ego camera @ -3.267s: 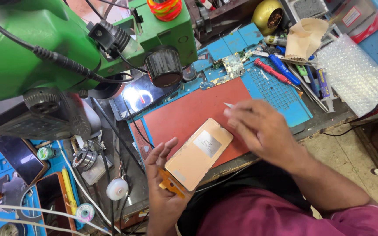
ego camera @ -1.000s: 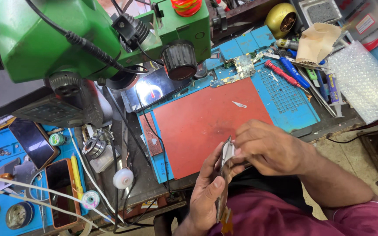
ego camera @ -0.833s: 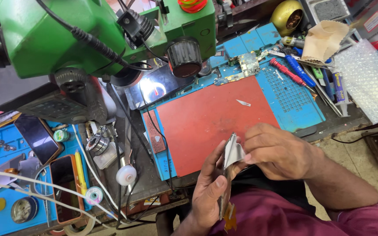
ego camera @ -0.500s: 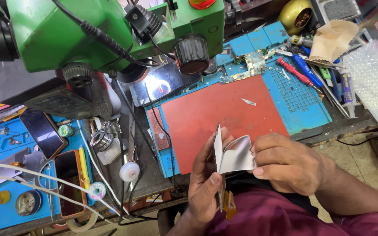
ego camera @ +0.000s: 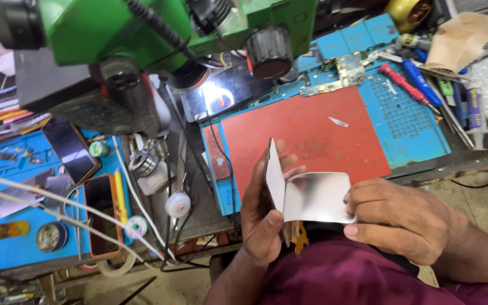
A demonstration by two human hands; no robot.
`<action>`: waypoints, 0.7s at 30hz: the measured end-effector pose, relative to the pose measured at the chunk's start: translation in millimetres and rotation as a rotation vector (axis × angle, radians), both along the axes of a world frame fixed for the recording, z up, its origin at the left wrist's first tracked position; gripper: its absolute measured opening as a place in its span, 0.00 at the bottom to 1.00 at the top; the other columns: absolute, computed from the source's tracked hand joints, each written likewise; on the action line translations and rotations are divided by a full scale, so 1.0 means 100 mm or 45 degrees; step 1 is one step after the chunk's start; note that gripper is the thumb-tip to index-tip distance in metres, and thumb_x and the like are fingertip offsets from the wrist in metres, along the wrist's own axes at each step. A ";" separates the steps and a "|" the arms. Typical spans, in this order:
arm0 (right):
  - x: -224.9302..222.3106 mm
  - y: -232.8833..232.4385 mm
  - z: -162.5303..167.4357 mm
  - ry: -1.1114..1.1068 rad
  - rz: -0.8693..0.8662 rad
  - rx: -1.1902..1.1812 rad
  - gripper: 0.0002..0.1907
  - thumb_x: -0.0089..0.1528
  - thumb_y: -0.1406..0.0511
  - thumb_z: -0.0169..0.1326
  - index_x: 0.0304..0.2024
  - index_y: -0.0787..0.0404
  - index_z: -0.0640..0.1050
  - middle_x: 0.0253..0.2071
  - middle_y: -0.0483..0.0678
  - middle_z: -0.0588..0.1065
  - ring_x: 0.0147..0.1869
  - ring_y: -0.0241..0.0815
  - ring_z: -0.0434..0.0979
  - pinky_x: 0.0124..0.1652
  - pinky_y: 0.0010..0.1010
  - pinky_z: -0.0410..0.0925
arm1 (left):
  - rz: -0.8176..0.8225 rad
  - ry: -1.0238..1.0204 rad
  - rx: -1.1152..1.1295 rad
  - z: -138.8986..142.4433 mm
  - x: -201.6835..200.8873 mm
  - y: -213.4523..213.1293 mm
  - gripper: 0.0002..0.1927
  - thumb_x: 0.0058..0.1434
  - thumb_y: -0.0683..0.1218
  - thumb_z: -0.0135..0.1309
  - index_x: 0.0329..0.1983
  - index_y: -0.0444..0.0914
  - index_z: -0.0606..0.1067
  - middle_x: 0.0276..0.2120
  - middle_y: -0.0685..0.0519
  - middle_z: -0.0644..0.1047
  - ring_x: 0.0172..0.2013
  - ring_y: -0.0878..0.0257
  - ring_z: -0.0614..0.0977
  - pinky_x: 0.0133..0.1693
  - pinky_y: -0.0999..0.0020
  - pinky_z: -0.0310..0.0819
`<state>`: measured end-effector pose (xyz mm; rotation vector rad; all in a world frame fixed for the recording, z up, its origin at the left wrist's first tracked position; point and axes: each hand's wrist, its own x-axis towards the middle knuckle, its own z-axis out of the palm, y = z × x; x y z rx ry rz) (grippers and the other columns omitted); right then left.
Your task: The person removes protective films from a smartphone screen, wipes the surface with a cloth, and then uses a precision knife to scrape adhesive residue from the screen. The work is performed at a cluttered electronics repair bench with tools and components visible.
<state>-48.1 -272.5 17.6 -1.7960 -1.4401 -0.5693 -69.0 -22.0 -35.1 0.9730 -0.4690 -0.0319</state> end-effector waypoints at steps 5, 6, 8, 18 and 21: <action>-0.05 0.18 -0.03 -0.053 -0.102 -0.050 0.12 0.60 0.73 0.59 0.45 0.74 0.78 0.35 0.52 0.73 0.43 0.54 0.80 0.41 0.40 0.76 | 0.021 -0.098 0.047 -0.04 0.10 0.15 0.33 0.78 0.56 0.51 0.83 0.50 0.57 0.79 0.39 0.53 0.74 0.53 0.65 0.72 0.48 0.66; -0.06 0.20 -0.02 -0.056 -0.124 -0.067 0.12 0.60 0.73 0.59 0.45 0.74 0.78 0.35 0.51 0.73 0.42 0.53 0.80 0.40 0.39 0.76 | 0.019 -0.101 0.054 -0.04 0.11 0.17 0.33 0.78 0.57 0.51 0.83 0.50 0.57 0.79 0.39 0.53 0.74 0.53 0.65 0.72 0.48 0.66; -0.07 0.22 -0.01 -0.058 -0.143 -0.091 0.13 0.57 0.75 0.59 0.44 0.75 0.79 0.34 0.52 0.73 0.42 0.52 0.80 0.39 0.38 0.76 | 0.012 -0.096 0.057 -0.03 0.11 0.21 0.33 0.78 0.57 0.51 0.83 0.50 0.57 0.79 0.39 0.53 0.74 0.53 0.66 0.72 0.49 0.66; -0.22 0.32 0.01 0.059 -0.220 -0.161 0.18 0.50 0.73 0.60 0.45 0.71 0.81 0.35 0.51 0.72 0.44 0.51 0.80 0.40 0.34 0.75 | -0.052 0.119 -0.130 0.02 0.12 0.44 0.41 0.74 0.58 0.53 0.81 0.35 0.53 0.79 0.37 0.55 0.67 0.50 0.72 0.62 0.54 0.74; -0.19 0.35 -0.04 0.028 -0.199 -0.125 0.18 0.51 0.75 0.60 0.45 0.71 0.81 0.35 0.50 0.71 0.45 0.49 0.80 0.43 0.35 0.77 | -0.042 0.174 -0.174 0.05 0.15 0.48 0.43 0.72 0.59 0.54 0.80 0.32 0.53 0.78 0.38 0.56 0.66 0.51 0.72 0.60 0.54 0.76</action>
